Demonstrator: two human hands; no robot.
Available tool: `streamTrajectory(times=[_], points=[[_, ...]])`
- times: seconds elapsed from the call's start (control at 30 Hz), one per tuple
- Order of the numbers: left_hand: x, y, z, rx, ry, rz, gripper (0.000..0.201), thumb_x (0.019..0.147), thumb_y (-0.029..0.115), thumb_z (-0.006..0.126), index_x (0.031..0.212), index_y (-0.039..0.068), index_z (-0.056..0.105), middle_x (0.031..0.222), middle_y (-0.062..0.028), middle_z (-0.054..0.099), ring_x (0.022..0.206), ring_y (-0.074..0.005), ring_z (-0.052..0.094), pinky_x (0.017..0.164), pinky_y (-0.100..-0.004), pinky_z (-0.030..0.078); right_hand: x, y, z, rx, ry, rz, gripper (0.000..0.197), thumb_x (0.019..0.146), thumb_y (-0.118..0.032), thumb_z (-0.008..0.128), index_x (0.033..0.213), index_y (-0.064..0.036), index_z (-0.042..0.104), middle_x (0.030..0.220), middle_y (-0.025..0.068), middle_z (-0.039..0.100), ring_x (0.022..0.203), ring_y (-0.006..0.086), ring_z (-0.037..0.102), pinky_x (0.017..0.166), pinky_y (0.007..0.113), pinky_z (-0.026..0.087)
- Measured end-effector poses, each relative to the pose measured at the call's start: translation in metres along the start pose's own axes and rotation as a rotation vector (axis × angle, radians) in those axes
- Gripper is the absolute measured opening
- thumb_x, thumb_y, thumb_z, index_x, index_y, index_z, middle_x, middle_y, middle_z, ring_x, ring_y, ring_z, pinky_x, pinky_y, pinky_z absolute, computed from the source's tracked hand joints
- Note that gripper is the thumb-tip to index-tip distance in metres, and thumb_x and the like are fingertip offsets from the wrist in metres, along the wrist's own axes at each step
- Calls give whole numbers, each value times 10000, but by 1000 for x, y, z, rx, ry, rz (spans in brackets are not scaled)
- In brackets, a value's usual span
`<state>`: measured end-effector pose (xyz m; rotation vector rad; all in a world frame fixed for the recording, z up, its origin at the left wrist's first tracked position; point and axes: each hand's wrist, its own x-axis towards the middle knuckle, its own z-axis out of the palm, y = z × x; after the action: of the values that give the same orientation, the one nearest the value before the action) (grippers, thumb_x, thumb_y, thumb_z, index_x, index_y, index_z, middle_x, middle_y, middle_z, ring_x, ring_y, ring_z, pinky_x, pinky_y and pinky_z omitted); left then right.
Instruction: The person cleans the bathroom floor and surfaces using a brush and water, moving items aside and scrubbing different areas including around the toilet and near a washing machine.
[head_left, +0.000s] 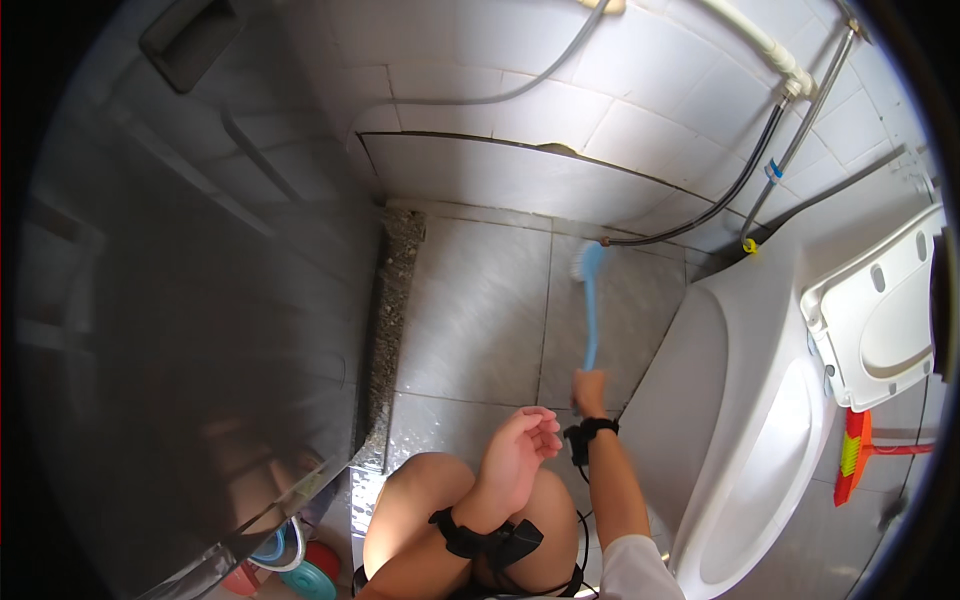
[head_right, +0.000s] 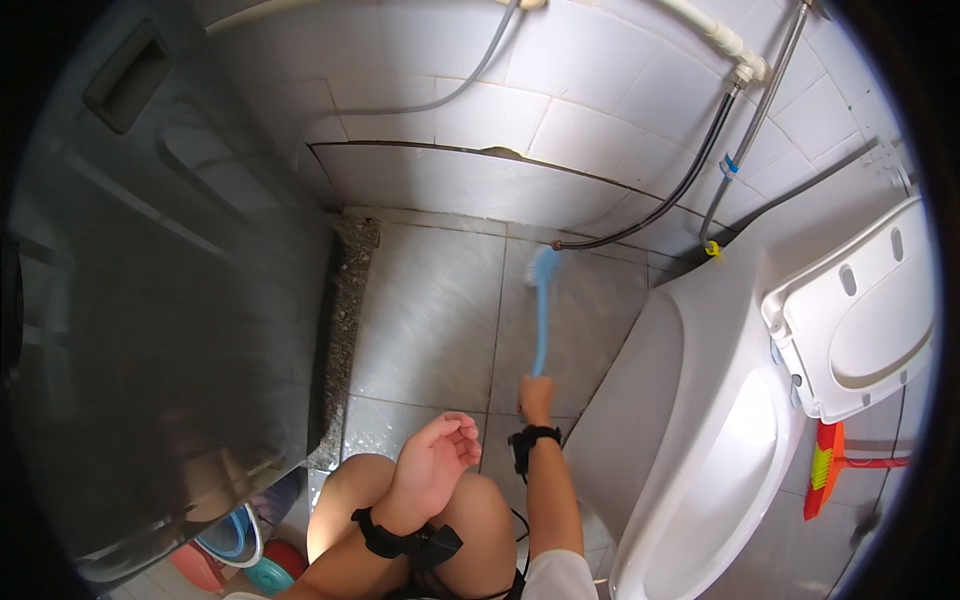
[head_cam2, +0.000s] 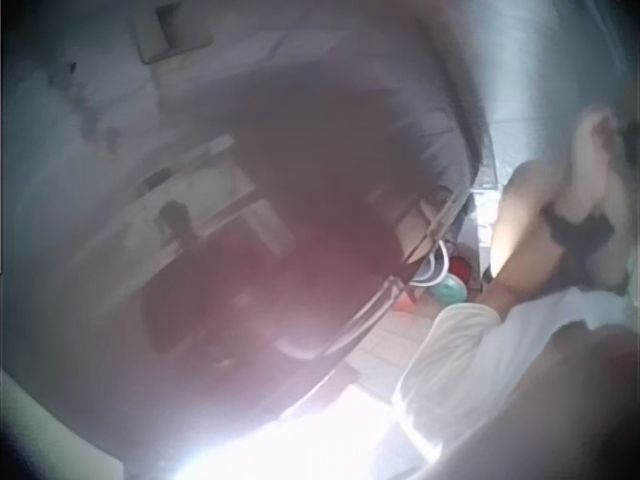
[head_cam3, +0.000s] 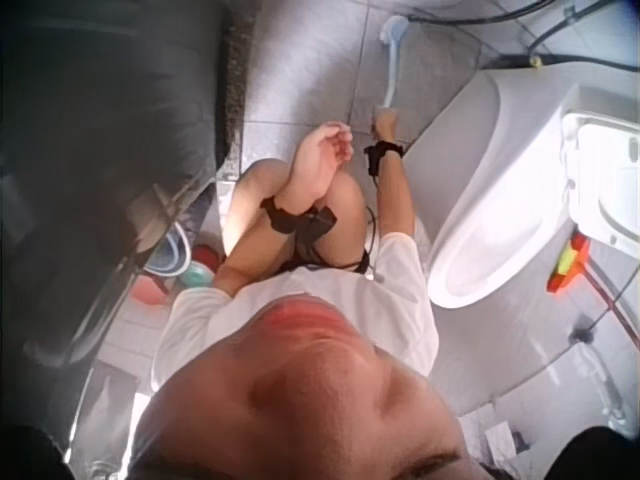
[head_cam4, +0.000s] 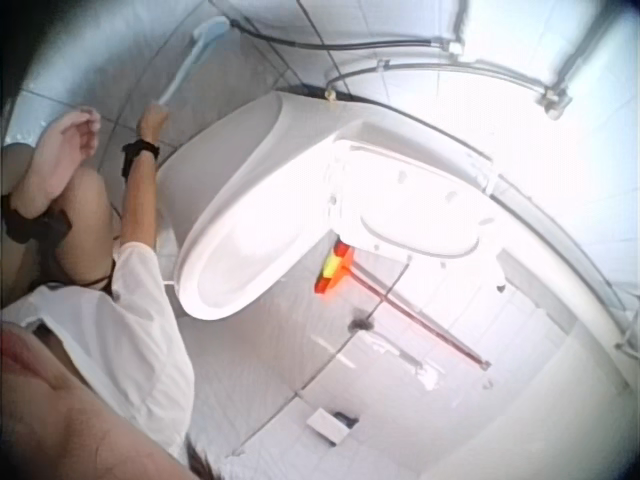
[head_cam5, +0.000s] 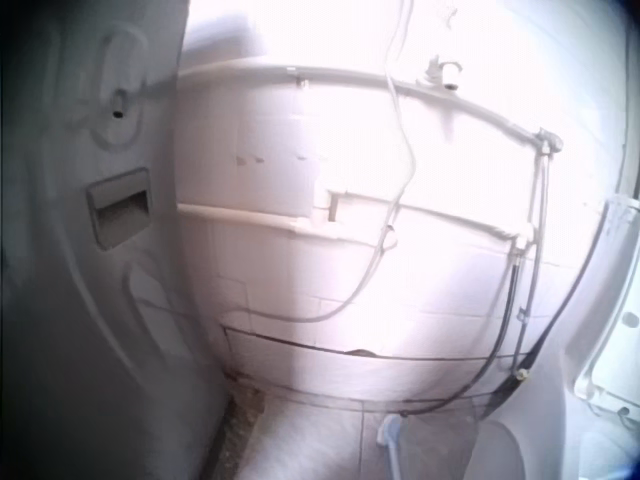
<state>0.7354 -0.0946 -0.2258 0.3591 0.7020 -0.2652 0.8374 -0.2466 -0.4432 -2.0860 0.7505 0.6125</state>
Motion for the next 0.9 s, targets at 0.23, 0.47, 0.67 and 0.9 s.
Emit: streamTrajectory(times=[0.23,0.47,0.67,0.9], points=[[-3,8,-2,-33,5,17,82,766,116,439,783,48,481,740,-40,489,675,-160,453,651,-267,368,24,42,-47,-94,126,-49,193,698,-115,481,612,57,478,491,109,473,432,222,513,359,356,340],[-19,12,4,-104,-14,-12,79,764,106,431,775,44,479,732,-46,482,677,-172,450,648,-270,363,35,45,-26,-78,183,-61,209,695,-130,479,731,76,481,575,172,519,514,308,536,433,393,401],[-23,15,5,-133,-79,-36,80,754,103,432,779,40,475,731,-46,481,678,-176,448,649,-275,358,55,33,-68,-168,263,-13,245,692,-136,476,759,96,516,725,250,553,709,382,548,567,408,426],[-42,-9,4,-115,-57,-70,99,759,109,414,789,30,464,735,-63,472,675,-182,439,659,-270,352,52,47,-36,-283,339,-332,195,712,-70,428,753,114,480,660,242,533,616,348,552,529,397,420]])
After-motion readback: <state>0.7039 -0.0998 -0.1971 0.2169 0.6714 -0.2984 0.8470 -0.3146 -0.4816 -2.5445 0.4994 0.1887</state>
